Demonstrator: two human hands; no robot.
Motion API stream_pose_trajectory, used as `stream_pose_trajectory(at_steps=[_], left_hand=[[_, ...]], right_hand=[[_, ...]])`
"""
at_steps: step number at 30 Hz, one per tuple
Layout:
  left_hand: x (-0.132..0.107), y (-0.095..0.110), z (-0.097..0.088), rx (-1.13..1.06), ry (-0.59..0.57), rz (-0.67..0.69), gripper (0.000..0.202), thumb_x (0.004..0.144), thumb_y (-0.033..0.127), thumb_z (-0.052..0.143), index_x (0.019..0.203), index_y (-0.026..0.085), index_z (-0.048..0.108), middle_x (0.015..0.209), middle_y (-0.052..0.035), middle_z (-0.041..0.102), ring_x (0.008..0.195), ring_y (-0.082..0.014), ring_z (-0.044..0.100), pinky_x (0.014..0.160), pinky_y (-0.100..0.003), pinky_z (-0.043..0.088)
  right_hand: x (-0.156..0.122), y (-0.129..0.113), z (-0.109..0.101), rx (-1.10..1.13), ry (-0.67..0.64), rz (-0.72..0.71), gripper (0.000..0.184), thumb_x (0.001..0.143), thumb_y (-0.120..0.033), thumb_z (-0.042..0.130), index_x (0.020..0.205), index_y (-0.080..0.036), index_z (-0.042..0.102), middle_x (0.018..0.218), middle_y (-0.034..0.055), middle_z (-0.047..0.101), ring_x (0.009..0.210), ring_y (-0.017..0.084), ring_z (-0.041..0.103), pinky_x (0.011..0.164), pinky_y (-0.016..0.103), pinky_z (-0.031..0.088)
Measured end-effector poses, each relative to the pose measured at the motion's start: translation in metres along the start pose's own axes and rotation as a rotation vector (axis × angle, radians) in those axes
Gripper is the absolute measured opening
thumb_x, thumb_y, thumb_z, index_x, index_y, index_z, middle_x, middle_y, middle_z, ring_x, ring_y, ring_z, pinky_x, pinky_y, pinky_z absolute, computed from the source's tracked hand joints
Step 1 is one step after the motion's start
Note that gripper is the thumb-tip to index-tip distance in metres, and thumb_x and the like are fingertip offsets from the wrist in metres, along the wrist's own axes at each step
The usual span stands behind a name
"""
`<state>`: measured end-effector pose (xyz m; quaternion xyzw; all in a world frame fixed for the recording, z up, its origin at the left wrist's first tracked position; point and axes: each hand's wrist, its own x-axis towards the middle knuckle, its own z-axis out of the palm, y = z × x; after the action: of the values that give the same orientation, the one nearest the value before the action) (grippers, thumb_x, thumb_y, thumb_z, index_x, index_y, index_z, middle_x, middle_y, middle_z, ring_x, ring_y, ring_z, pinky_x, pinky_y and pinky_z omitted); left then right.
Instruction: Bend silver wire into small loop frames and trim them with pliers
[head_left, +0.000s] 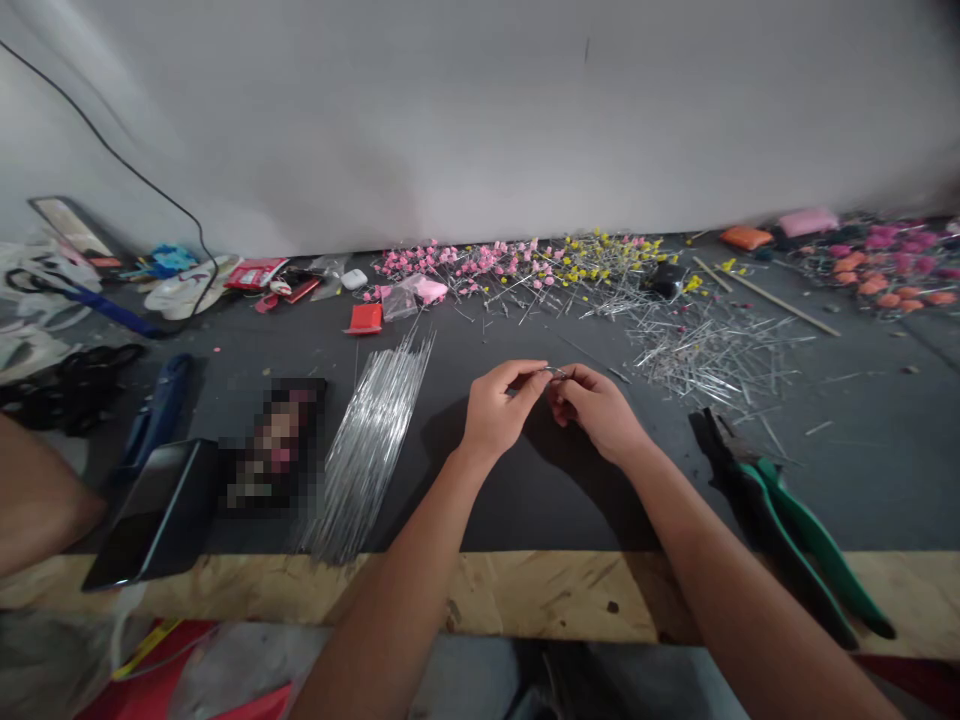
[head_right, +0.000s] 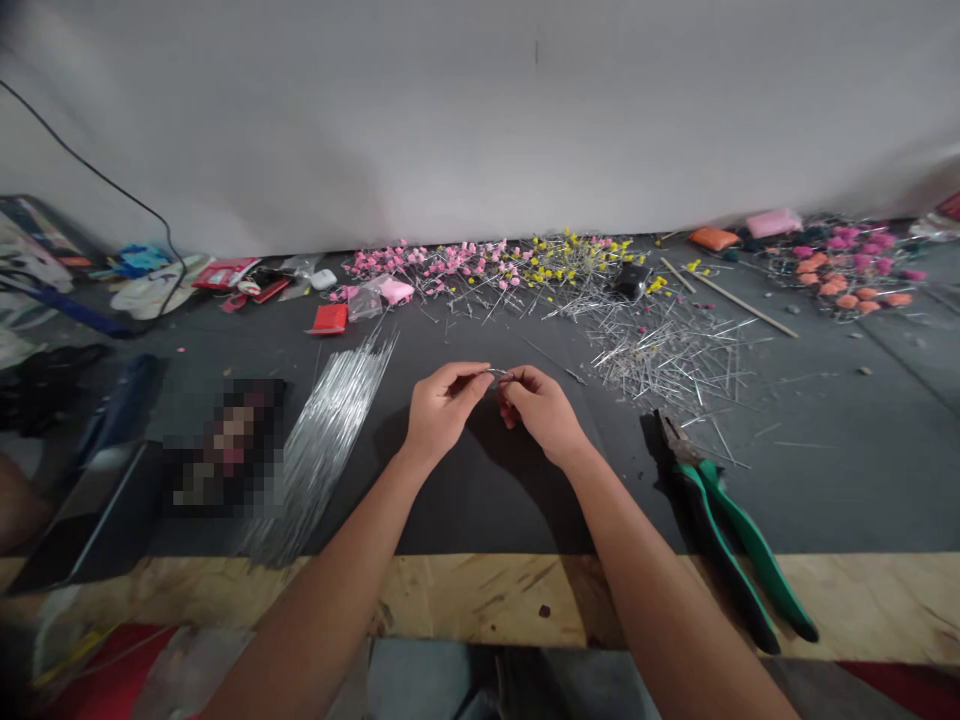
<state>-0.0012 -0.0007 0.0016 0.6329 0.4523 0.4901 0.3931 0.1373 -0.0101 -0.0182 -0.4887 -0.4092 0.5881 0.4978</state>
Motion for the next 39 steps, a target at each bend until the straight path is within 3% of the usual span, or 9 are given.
stream_pose_trajectory(at_steps=[5,12,23,32,39], left_hand=[[0.006,-0.006,0.001,-0.264,0.064,-0.104,0.023,0.073,0.035,0.062,0.088,0.017,0.065,0.074,-0.0025,0.065,0.063,-0.0114,0.059,0.061,-0.025,0.050],[0.011,-0.013,0.001,-0.536,0.085,-0.251,0.025,0.067,0.032,0.068,0.085,0.015,0.064,0.069,-0.0007,0.061,0.062,-0.0088,0.057,0.057,-0.023,0.048],[0.012,-0.012,-0.006,-0.667,0.007,-0.374,0.026,0.060,0.024,0.073,0.083,0.014,0.065,0.066,0.0009,0.062,0.059,-0.0076,0.057,0.060,-0.023,0.046],[0.013,-0.009,-0.009,-0.721,-0.014,-0.422,0.024,0.061,0.022,0.073,0.082,0.013,0.066,0.063,0.0007,0.060,0.056,-0.0071,0.055,0.055,-0.021,0.045],[0.012,-0.009,-0.010,-0.740,-0.015,-0.431,0.024,0.063,0.026,0.072,0.082,0.014,0.066,0.064,0.0012,0.057,0.061,-0.0086,0.055,0.059,-0.026,0.052]], right_hand=[[-0.003,-0.005,0.002,-0.010,-0.035,0.055,0.017,0.068,-0.034,0.061,0.073,-0.019,0.055,0.058,-0.0040,0.052,0.045,0.006,0.044,0.038,0.018,0.026],[-0.004,-0.006,0.000,0.013,-0.103,0.002,0.014,0.071,-0.030,0.061,0.076,-0.018,0.057,0.062,-0.0018,0.057,0.049,0.007,0.046,0.043,0.020,0.030],[-0.004,-0.003,0.000,0.024,-0.131,-0.013,0.006,0.071,-0.023,0.059,0.072,-0.017,0.056,0.062,-0.0025,0.059,0.051,0.008,0.051,0.048,0.022,0.037],[-0.004,0.001,-0.001,0.031,-0.132,-0.012,0.009,0.073,-0.026,0.060,0.073,-0.018,0.057,0.062,-0.0016,0.060,0.054,0.010,0.054,0.050,0.024,0.040],[-0.004,0.001,0.000,0.043,-0.109,-0.016,0.012,0.072,-0.029,0.062,0.075,-0.019,0.056,0.063,-0.0017,0.059,0.055,0.011,0.054,0.050,0.024,0.041]])
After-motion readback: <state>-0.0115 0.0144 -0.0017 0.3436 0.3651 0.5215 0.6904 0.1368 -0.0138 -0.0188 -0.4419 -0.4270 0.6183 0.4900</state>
